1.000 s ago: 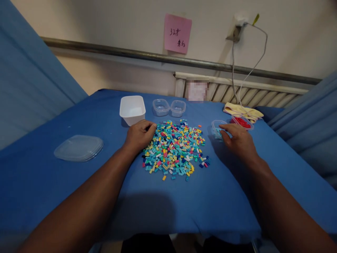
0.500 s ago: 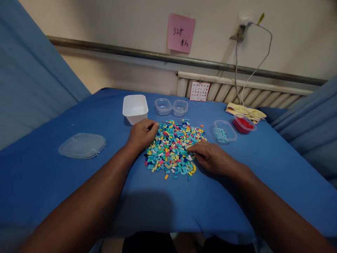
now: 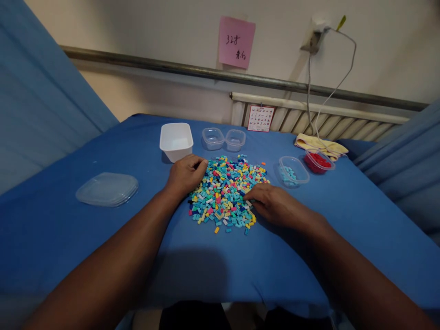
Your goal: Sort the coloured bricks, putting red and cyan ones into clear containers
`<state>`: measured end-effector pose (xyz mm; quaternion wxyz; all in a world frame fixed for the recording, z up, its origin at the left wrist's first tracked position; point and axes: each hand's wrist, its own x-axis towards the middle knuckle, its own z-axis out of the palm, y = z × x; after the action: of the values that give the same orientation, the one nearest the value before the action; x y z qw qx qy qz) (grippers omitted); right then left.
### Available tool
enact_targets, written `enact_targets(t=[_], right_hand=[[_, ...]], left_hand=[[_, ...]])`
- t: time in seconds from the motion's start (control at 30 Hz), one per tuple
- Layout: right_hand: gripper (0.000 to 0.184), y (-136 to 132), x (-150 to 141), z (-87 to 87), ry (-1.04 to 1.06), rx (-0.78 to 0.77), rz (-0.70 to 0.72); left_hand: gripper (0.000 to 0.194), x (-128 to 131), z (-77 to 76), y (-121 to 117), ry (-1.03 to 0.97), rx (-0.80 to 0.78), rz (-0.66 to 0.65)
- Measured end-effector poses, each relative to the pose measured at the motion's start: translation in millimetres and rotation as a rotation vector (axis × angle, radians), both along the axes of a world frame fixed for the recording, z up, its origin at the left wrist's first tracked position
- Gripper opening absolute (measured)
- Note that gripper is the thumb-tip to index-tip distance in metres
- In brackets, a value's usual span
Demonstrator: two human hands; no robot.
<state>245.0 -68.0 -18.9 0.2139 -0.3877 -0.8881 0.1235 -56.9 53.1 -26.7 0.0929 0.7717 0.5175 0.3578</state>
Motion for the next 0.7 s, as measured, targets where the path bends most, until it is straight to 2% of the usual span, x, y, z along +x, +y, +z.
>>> enact_targets(t=[0.2, 0.4, 0.5, 0.6, 0.7], right_hand=[[0.034, -0.5, -0.2, -3.3, 0.026, -0.023, -0.020], [0.032, -3.1, 0.5, -4.1, 0.219, -0.028, -0.006], [0.024, -4.6, 4.3, 1.1, 0.286, -0.028, -0.033], [0.014, -4.7, 15.8, 9.0, 0.338, 0.048, -0.132], [0.008, -2.1, 36.4, 14.6, 0.396, 0.192, -0.319]], left_hand=[[0.034, -0.2, -1.3, 0.3, -0.011, 0.004, -0.005], [0.035, -0.2, -0.7, -0.4, -0.003, 0.015, -0.014], [0.035, 0.0, -0.3, -0.4, 0.002, 0.008, -0.008], [0.035, 0.3, 0.2, -0.6, -0.001, 0.009, -0.009], [0.035, 0.5, 0.7, -1.0, 0.001, 0.008, -0.011]])
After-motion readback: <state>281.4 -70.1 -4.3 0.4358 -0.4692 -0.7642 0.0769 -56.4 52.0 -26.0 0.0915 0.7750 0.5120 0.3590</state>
